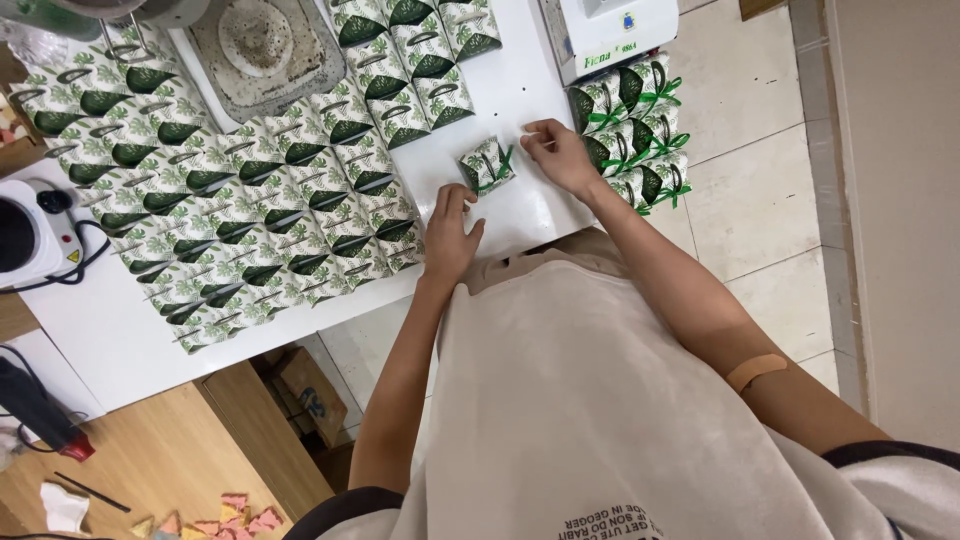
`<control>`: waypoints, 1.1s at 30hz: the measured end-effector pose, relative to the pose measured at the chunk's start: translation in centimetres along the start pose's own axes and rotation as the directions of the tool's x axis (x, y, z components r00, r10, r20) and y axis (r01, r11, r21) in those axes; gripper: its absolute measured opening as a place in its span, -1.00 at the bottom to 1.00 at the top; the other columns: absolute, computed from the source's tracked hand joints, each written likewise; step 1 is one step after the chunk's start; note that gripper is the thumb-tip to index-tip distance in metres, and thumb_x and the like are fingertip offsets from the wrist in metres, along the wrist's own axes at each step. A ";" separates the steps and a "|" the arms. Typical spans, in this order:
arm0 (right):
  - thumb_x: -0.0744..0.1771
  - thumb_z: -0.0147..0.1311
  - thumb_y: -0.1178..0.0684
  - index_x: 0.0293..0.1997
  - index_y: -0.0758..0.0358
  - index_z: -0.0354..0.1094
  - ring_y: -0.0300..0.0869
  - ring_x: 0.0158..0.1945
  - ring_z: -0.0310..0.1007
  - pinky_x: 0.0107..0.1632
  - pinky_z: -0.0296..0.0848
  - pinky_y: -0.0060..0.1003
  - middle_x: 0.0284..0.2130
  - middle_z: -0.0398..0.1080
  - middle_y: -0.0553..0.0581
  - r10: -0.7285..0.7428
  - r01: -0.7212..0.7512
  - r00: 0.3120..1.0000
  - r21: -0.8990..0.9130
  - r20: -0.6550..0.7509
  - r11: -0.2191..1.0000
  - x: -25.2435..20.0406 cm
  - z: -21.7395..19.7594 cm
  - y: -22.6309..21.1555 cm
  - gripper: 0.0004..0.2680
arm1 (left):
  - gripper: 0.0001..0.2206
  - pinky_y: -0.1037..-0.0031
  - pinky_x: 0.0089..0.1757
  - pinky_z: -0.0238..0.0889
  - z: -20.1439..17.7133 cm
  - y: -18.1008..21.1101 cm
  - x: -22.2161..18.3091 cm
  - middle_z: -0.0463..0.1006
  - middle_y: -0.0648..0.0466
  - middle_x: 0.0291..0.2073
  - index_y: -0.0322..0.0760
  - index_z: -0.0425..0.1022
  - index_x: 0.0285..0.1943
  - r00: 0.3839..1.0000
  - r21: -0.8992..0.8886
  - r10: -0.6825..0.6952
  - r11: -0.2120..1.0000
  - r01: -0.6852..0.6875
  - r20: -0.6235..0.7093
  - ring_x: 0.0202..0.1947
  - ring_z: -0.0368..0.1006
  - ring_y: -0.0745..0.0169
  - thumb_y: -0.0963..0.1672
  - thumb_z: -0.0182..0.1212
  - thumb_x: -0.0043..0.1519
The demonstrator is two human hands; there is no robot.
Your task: Tying green ribbons around small square packages with leaf-patterned wrapping.
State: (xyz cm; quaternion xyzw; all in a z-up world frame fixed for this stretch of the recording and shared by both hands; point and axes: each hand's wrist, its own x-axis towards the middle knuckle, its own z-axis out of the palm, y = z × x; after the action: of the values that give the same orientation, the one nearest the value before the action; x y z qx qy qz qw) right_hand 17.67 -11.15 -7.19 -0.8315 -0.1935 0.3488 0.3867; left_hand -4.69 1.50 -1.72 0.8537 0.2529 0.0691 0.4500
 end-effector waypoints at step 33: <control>0.45 -0.15 -0.05 0.34 0.15 0.28 -0.32 -0.13 0.41 -0.08 0.46 -0.37 -0.16 0.46 0.01 -0.194 0.269 0.919 0.185 -0.344 0.945 2.0 -20.0 -13.4 -0.70 | -0.30 0.25 0.22 0.26 2.2 17.1 24.7 0.42 -0.24 0.29 -0.31 0.24 0.47 0.924 -0.173 0.372 0.908 -0.382 -0.086 0.29 0.38 -0.20 -0.22 0.42 0.09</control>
State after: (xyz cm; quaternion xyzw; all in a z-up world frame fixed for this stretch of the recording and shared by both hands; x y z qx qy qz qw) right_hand 32.94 -11.73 11.46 -0.7979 -0.1840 0.1804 0.5449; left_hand 23.72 4.14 8.04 0.8385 0.0874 0.1999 0.4994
